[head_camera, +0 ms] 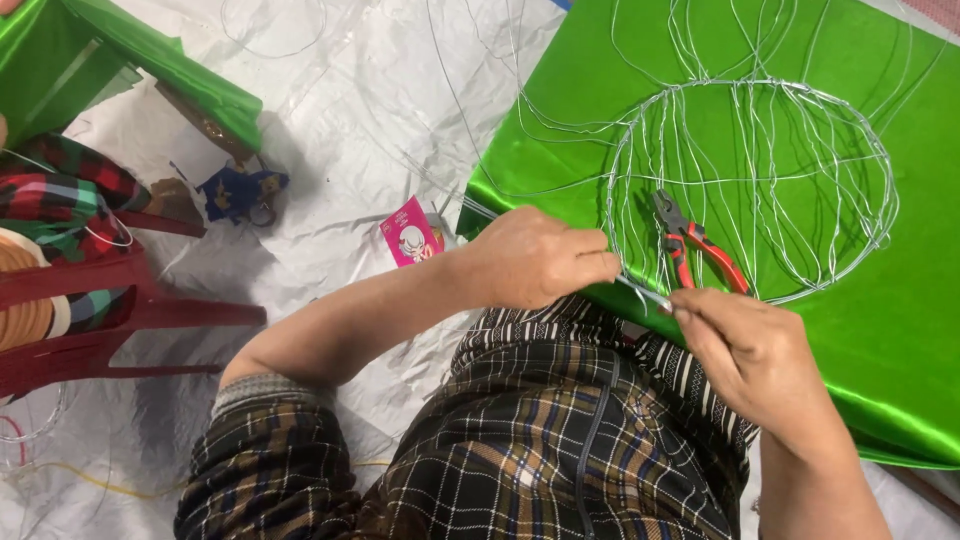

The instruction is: Fabricating a circular metal frame by bending and cutting thin wires on a work surface.

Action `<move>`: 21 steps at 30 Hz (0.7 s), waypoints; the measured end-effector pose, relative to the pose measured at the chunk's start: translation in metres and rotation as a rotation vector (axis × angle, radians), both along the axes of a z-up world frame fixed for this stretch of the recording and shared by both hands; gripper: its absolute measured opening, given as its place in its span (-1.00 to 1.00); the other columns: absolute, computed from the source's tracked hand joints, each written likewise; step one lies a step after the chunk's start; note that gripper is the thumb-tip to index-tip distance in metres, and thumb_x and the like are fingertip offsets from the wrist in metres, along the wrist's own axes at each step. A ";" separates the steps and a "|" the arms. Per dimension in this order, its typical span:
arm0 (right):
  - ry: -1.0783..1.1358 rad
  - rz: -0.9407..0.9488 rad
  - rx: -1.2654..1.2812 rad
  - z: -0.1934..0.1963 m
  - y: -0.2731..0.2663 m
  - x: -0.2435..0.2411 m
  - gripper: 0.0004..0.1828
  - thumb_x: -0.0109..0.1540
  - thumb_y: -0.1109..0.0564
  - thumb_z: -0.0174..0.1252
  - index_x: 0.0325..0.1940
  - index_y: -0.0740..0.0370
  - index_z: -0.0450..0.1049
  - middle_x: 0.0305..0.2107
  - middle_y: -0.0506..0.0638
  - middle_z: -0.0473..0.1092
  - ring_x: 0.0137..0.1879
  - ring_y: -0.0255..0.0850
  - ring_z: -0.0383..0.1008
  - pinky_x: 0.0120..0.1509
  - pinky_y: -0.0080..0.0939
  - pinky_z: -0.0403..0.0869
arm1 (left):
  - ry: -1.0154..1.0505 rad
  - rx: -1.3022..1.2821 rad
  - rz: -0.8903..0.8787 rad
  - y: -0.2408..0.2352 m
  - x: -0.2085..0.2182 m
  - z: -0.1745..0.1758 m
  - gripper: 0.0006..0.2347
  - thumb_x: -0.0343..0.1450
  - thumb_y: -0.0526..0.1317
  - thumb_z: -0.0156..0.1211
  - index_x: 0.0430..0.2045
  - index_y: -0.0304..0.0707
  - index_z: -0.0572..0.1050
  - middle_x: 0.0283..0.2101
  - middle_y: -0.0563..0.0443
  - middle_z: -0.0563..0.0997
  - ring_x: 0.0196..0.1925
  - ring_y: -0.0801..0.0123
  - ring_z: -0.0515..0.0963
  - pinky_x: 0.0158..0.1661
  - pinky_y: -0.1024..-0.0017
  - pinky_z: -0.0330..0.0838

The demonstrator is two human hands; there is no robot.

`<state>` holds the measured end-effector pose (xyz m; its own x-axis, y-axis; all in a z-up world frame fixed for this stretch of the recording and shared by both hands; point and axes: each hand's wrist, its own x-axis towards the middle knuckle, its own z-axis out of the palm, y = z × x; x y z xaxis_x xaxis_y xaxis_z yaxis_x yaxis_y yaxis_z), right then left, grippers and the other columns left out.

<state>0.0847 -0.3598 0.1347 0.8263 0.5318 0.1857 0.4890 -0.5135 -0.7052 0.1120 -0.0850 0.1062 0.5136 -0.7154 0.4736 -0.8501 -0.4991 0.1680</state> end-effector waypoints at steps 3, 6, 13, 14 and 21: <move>0.083 0.097 0.035 0.000 -0.011 0.003 -0.81 0.14 0.32 0.18 -0.19 0.35 0.61 -0.53 0.02 0.60 -0.62 -0.28 0.49 -0.59 -0.36 0.42 | 0.032 -0.047 -0.097 0.000 -0.005 0.014 -0.93 0.49 -0.37 0.13 -0.40 -0.25 0.50 -0.50 0.08 0.49 -0.68 0.52 0.37 -0.69 0.59 0.24; 0.150 0.164 0.032 -0.016 -0.020 0.010 -0.80 0.18 0.24 0.15 -0.15 0.29 0.60 -0.53 -0.01 0.61 -0.59 -0.29 0.52 -0.54 -0.37 0.49 | 0.053 0.014 -0.073 -0.001 -0.005 0.009 -0.95 0.49 -0.36 0.13 -0.38 -0.25 0.50 -0.49 0.07 0.50 -0.68 0.50 0.39 -0.70 0.57 0.27; 0.188 -0.328 -0.764 -0.044 -0.022 0.048 -0.30 0.35 -0.26 -0.01 0.44 0.20 0.32 0.10 0.27 0.44 0.15 0.14 0.48 0.15 0.21 0.52 | 0.103 0.172 0.192 0.005 0.002 0.007 -0.88 0.32 -0.35 0.15 -0.33 -0.17 0.42 -0.41 0.04 0.49 -0.58 0.26 0.54 -0.61 0.30 0.34; 0.187 -0.332 -0.764 -0.053 -0.019 0.048 -0.30 0.35 -0.26 -0.01 0.44 0.20 0.32 0.10 0.27 0.44 0.15 0.14 0.48 0.15 0.21 0.52 | 0.100 0.171 0.189 0.004 0.004 0.006 -0.88 0.32 -0.35 0.15 -0.33 -0.17 0.42 -0.41 0.04 0.49 -0.58 0.26 0.54 -0.61 0.30 0.34; 0.091 -0.226 -0.784 -0.106 -0.024 0.053 -0.34 0.12 -0.14 0.34 0.17 0.28 0.37 0.06 0.27 0.38 0.12 0.13 0.44 0.14 0.12 0.52 | 0.256 0.223 0.196 0.003 0.011 -0.011 -0.92 0.38 -0.40 0.16 -0.37 -0.18 0.49 -0.49 0.07 0.53 -0.67 0.46 0.41 -0.68 0.52 0.31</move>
<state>0.1377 -0.3837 0.0288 0.9231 0.2979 -0.2433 0.2728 -0.9530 -0.1320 0.1232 -0.0824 0.0950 0.7324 -0.6626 0.1564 -0.6794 -0.6963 0.2315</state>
